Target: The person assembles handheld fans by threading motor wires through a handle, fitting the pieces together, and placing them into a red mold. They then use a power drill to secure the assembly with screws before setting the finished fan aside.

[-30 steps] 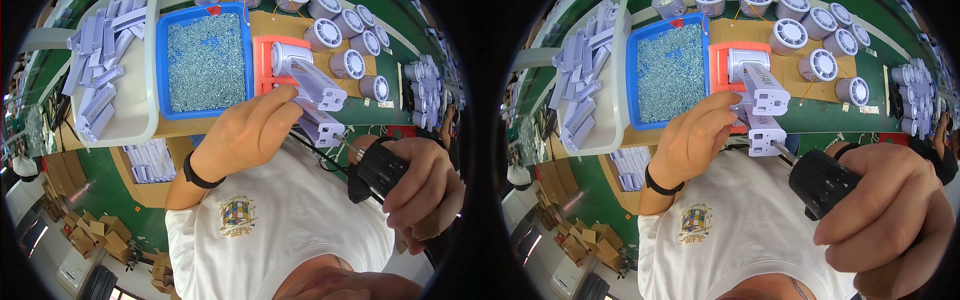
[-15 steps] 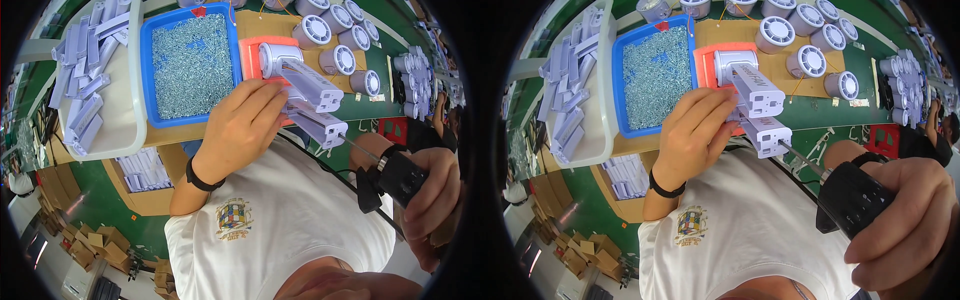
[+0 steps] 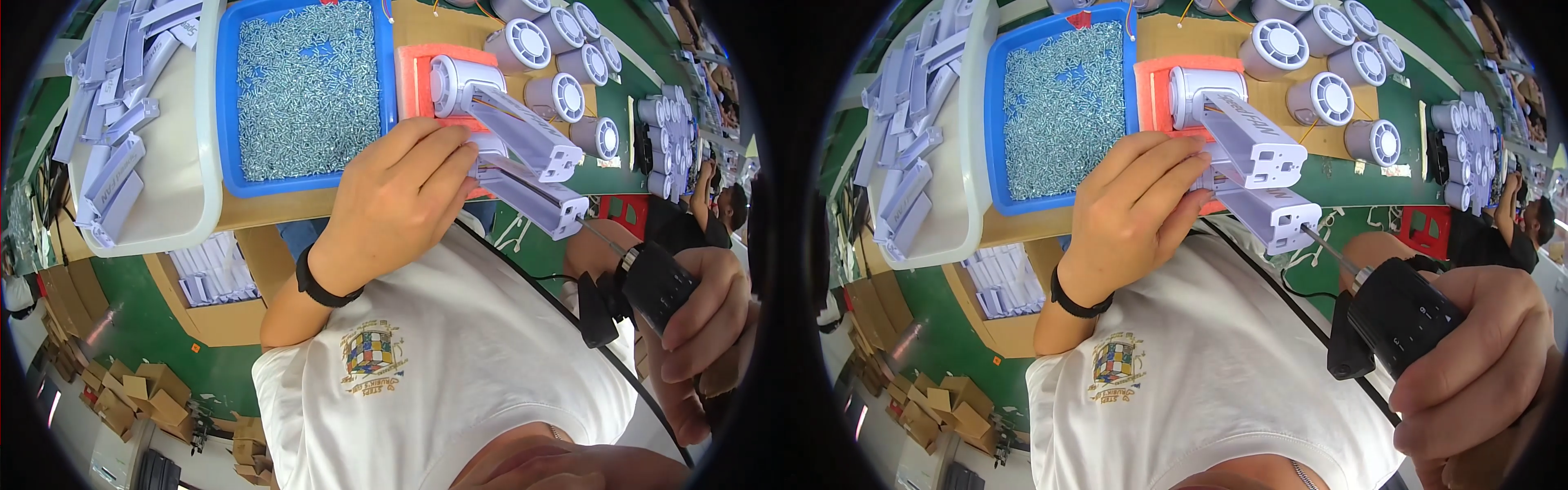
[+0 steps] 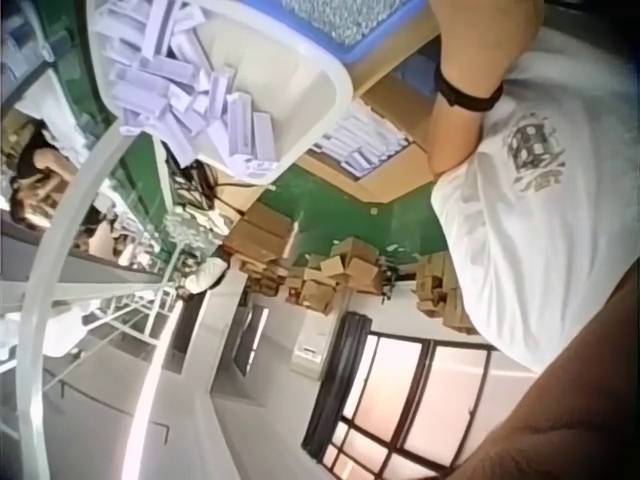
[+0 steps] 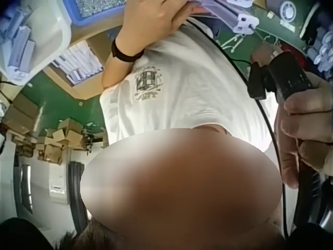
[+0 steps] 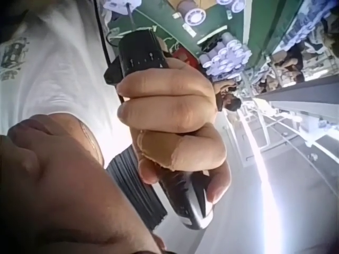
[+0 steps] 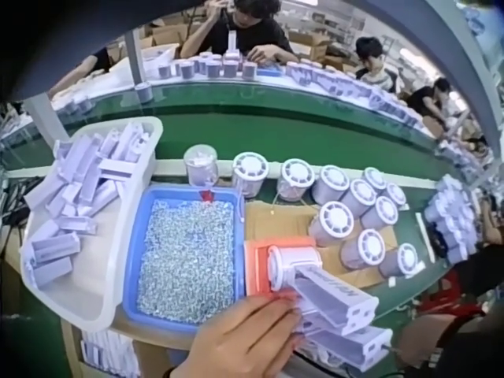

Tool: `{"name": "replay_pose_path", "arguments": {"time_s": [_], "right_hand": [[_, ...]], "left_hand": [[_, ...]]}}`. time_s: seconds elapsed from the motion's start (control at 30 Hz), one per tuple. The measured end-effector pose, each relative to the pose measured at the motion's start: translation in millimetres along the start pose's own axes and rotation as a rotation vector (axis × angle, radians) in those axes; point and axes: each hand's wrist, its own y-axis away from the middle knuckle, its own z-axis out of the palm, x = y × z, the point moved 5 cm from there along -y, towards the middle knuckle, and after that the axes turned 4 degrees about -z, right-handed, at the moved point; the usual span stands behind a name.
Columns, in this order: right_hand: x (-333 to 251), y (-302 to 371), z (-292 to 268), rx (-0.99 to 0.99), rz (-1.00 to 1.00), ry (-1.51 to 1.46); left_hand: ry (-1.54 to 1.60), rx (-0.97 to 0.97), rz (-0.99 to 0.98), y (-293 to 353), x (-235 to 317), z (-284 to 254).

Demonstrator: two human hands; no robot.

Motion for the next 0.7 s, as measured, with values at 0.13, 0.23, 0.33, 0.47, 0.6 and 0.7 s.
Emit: {"name": "replay_pose_path", "arguments": {"time_s": [0.13,0.23,0.33,0.47,0.6,0.7], "right_hand": [[2,2,2,-0.006,0.032,-0.001],[4,1,2,-0.006,0.055,-0.007],[8,2,1,-0.009,0.066,-0.034],[12,0,1,-0.014,0.081,-0.059],[11,-1,-4,-0.009,0.083,-0.071],[11,-3,-5,-0.014,0.084,-0.095]], "left_hand": [[0.011,-0.004,-0.012,1,0,-1],[0.04,-0.002,-0.041,-1,0,-2],[-0.001,-0.005,-0.012,1,0,-1],[-0.002,0.005,0.018,0,-4,0],[0.061,-0.066,-0.033,-7,-3,-5],[0.024,-0.036,-0.021,-5,-2,-3]]}}
